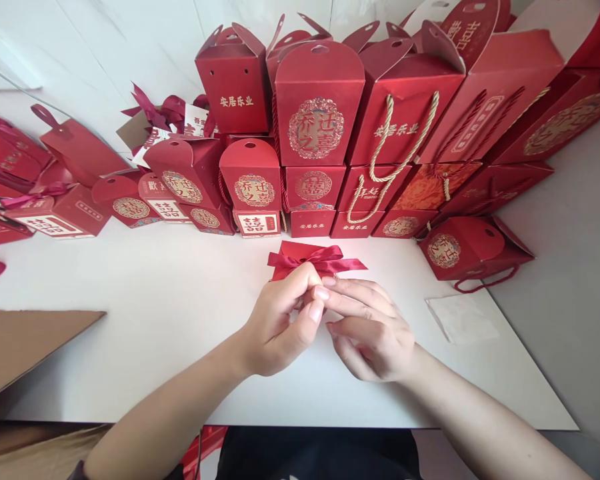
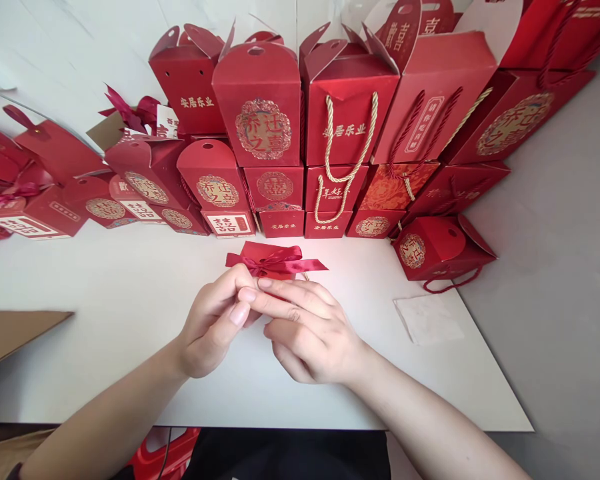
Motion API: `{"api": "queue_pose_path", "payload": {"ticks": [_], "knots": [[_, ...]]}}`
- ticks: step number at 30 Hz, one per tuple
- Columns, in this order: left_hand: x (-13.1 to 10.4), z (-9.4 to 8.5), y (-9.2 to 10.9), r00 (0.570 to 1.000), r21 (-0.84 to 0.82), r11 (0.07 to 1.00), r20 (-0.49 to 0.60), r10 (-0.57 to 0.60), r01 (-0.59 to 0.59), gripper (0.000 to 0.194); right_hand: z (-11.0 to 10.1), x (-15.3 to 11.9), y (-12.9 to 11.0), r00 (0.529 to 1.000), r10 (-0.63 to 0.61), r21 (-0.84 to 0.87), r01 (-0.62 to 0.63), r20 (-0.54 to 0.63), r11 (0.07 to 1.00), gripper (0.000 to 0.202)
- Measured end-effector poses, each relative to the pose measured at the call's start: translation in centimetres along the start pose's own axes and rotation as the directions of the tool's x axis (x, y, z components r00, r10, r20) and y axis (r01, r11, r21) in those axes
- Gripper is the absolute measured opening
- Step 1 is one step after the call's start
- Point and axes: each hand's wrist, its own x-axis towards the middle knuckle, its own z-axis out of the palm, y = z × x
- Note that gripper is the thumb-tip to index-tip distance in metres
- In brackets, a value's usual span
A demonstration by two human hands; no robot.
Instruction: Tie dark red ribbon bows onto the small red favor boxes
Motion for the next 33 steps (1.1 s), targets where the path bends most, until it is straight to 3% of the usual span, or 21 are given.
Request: {"api": "queue_pose_path", "payload": {"ticks": [7,14,23,27,29,31,33], "knots": [[0.1,-0.1,0.0,0.999,0.007,0.999,0.013,0.041,-0.041,0.019,0.0,0.0,-0.2,1.0,0.01,0.007,-0.01,-0.003,1.0,0.024],[-0.1,-0.3,-0.3,1.0,0.067,0.998,0.005,0.011,-0.012,0.021,-0.2,-0.2,0.0,0.997,-0.075,-0.159,0.08,0.033,0.984,0.023],[-0.1,-0.4,-0.4,1.0,0.068,0.998,0.028,0.015,-0.017,0.02,-0.1,-0.4,0.1,0.998,-0.049,-0.123,0.053,0.041,0.991,0.026],[0.1,-1.0,-0.3,0.999,0.171,0.984,0.015,0.047,-0.049,0.02,-0.5,-0.1,0.2,0.997,-0.039,-0.129,0.047,0.067,0.991,0.028],[0.4,-1.7,-0.3,0.996,0.289,0.956,-0.046,0.075,-0.059,0.023,-1.0,0.3,0.3,0.998,0.021,-0.132,-0.012,0.066,0.991,0.03],[0.9,-2.7,-0.4,0.98,0.431,0.902,-0.161,0.115,-0.035,0.022,-1.5,0.5,0.7,0.987,0.16,-0.123,-0.158,0.008,0.98,0.032],[1.5,-3.7,-0.8,0.953,0.56,0.828,-0.265,0.149,0.026,0.011,-2.0,0.6,1.3,0.928,0.365,-0.099,-0.371,-0.072,0.923,0.03]]}}
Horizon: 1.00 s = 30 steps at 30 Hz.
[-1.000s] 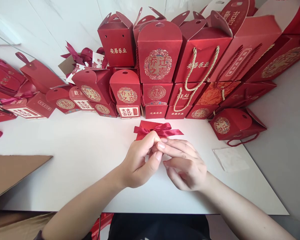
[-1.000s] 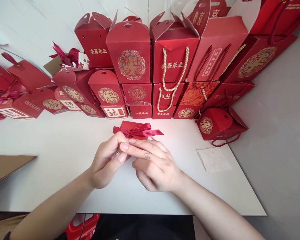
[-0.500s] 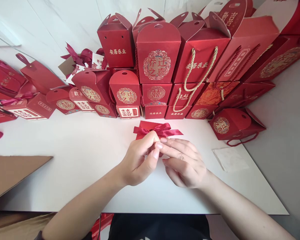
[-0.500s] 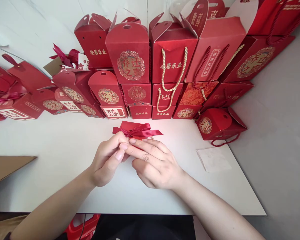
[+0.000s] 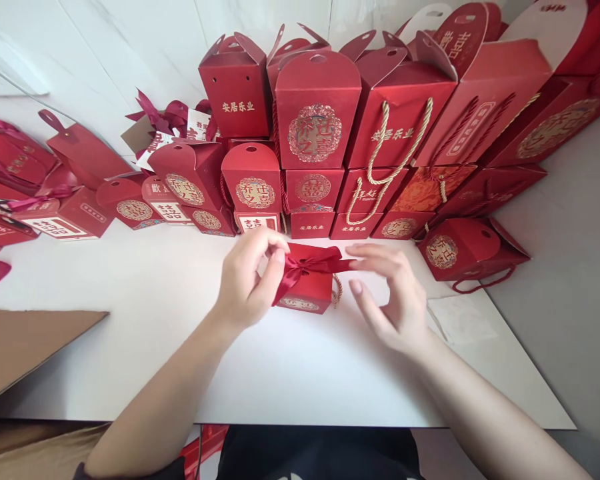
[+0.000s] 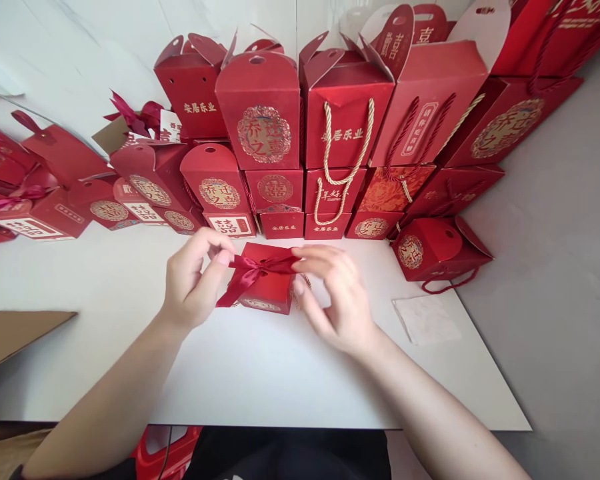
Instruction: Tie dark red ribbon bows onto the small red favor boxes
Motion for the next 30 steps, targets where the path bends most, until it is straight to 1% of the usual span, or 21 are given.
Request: {"api": "queue_pose_path", "payload": {"ticks": [1,2,4,6,8,9,11,13,15,18,21,22,24,25,27,28,29,30], "knots": [[0.3,-0.1,-0.4,1.0,0.064,0.998,-0.02,-0.021,0.022,0.007,-0.1,0.1,0.4,0.992,0.125,0.013,-0.125,-0.009,0.992,0.028],[0.6,-0.2,-0.8,0.998,0.111,0.992,-0.017,-0.052,0.054,0.009,-0.1,0.1,0.8,0.969,0.246,0.039,-0.246,0.001,0.969,0.026],[0.9,-0.2,-1.5,0.99,0.145,0.981,0.044,-0.134,0.127,0.017,0.0,0.1,1.7,0.896,0.435,0.135,-0.443,0.084,0.886,0.025],[1.0,-0.1,-2.0,0.97,0.137,0.974,0.139,-0.197,0.178,0.021,0.2,0.0,2.4,0.825,0.523,0.252,-0.564,0.211,0.787,0.027],[1.0,-0.1,-2.3,0.95,0.129,0.971,0.218,-0.224,0.2,0.02,0.4,-0.1,2.6,0.781,0.545,0.331,-0.624,0.305,0.708,0.03],[1.1,-0.1,-2.4,0.943,0.133,0.97,0.241,-0.23,0.202,0.02,0.4,-0.1,2.5,0.769,0.548,0.35,-0.638,0.33,0.686,0.03],[1.1,-0.2,-2.4,0.934,0.148,0.966,0.262,-0.243,0.21,0.02,0.4,0.0,2.3,0.767,0.545,0.361,-0.641,0.338,0.678,0.029],[1.2,-0.4,-2.4,0.922,0.144,0.961,0.281,-0.267,0.235,0.023,0.4,0.1,2.0,0.772,0.544,0.339,-0.634,0.328,0.696,0.029],[1.3,-0.7,-2.5,0.9,0.107,0.954,0.318,-0.3,0.28,0.028,0.3,0.2,1.9,0.767,0.549,0.275,-0.636,0.332,0.721,0.028],[1.4,-1.1,-2.6,0.844,0.067,0.927,0.394,-0.365,0.37,0.038,0.2,0.2,2.3,0.749,0.558,0.173,-0.64,0.359,0.748,0.026],[1.4,-1.5,-2.8,0.773,0.073,0.886,0.459,-0.437,0.457,0.047,0.2,-0.1,2.7,0.747,0.54,0.147,-0.628,0.388,0.764,0.026],[1.4,-1.6,-2.8,0.756,0.075,0.873,0.467,-0.458,0.482,0.049,0.3,-0.2,2.8,0.748,0.531,0.145,-0.622,0.398,0.769,0.025],[1.4,-1.6,-2.8,0.735,0.079,0.849,0.463,-0.495,0.522,0.05,0.4,-0.2,3.0,0.743,0.516,0.124,-0.613,0.426,0.781,0.021],[1.4,-1.6,-2.7,0.726,0.081,0.84,0.463,-0.509,0.537,0.049,0.4,-0.2,3.1,0.733,0.513,0.096,-0.609,0.446,0.787,0.02],[1.4,-1.3,-2.5,0.707,0.087,0.827,0.473,-0.525,0.555,0.046,0.1,0.2,3.2,0.714,0.522,-0.004,-0.589,0.467,0.808,0.019],[1.4,-1.2,-2.3,0.7,0.09,0.823,0.478,-0.53,0.561,0.046,-0.3,0.4,3.1,0.721,0.527,-0.074,-0.558,0.45,0.826,0.02],[1.4,-1.1,-2.2,0.696,0.092,0.819,0.48,-0.535,0.566,0.045,-0.9,0.6,2.8,0.745,0.526,-0.147,-0.515,0.41,0.844,0.02],[1.3,-1.0,-2.1,0.696,0.094,0.817,0.475,-0.539,0.569,0.046,-1.7,0.8,2.3,0.784,0.512,-0.211,-0.467,0.351,0.859,0.02]]}}
